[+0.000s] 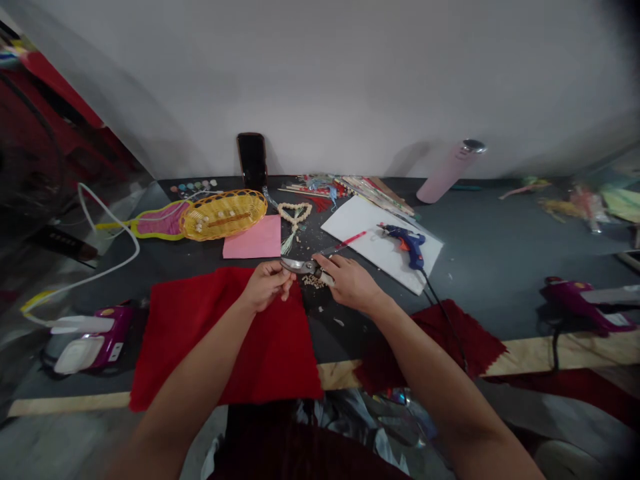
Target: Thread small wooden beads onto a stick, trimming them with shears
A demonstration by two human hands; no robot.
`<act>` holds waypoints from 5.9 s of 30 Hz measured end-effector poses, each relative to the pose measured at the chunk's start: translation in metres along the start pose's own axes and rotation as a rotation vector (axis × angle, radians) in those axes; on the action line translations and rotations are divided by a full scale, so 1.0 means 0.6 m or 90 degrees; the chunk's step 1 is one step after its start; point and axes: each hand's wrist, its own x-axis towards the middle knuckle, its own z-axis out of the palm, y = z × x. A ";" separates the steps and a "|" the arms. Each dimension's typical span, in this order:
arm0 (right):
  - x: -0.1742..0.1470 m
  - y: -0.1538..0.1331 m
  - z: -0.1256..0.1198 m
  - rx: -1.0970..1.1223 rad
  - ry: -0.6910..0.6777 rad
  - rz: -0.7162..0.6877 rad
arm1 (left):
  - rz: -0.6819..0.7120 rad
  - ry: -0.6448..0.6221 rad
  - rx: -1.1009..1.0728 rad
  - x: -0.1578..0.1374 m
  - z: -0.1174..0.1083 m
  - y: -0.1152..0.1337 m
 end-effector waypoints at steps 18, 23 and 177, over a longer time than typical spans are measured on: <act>-0.002 -0.001 0.000 -0.003 -0.001 0.013 | 0.132 0.082 0.177 0.001 0.008 -0.003; 0.000 -0.016 -0.008 -0.036 -0.016 0.036 | 0.118 0.086 0.125 0.004 0.005 -0.013; 0.017 -0.037 0.025 0.485 0.221 0.020 | 0.072 0.061 0.282 0.001 0.030 -0.029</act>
